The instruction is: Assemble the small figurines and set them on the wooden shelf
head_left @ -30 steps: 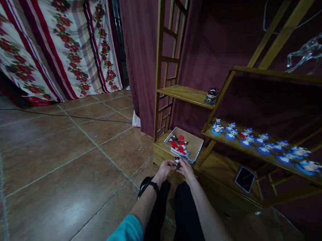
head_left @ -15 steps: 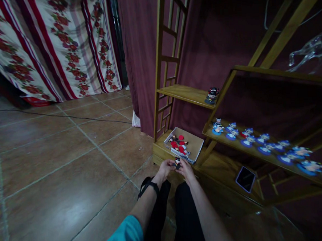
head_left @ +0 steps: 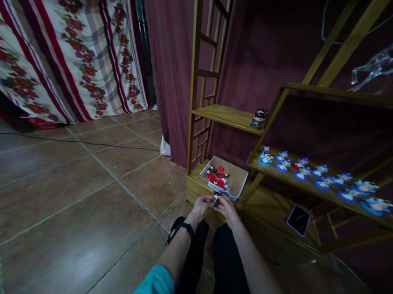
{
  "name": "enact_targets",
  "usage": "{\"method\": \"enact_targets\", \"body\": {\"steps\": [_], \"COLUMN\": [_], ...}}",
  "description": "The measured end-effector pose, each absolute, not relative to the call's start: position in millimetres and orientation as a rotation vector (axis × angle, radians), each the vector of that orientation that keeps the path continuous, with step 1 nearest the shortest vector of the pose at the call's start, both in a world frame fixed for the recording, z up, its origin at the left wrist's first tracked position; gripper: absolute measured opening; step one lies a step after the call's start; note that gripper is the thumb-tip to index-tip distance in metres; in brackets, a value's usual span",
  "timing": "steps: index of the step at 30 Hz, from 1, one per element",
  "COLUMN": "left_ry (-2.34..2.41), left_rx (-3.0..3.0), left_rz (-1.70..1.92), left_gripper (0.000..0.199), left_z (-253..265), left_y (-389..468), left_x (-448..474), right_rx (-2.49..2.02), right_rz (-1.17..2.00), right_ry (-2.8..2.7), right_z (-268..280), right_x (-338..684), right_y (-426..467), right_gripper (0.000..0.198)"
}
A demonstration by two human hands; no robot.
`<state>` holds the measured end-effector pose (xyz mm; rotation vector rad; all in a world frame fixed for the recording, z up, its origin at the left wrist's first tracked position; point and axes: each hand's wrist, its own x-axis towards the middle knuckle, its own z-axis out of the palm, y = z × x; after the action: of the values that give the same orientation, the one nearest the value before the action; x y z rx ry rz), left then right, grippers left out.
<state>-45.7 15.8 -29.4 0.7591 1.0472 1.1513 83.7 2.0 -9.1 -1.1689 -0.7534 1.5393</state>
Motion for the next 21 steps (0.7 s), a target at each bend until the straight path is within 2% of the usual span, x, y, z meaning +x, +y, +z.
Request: {"method": "enact_targets", "body": {"steps": [4,21], "left_ry": [1.032,1.057], "left_rx": [0.749,0.689], "left_rz": [1.138,1.112], "left_gripper": [0.026,0.014], "left_z": [-26.3,-11.0], "left_y": [15.4,5.3], "left_x": [-46.9,-41.7], "right_rx": [-1.141,-1.137], "right_rz": [1.542,1.490], "right_ry": [-0.802,-0.820], "right_z": [-11.9,-9.7], "right_x": [83.7,80.6], "right_y": [2.0,-2.6], "right_gripper": [0.031,0.033]}}
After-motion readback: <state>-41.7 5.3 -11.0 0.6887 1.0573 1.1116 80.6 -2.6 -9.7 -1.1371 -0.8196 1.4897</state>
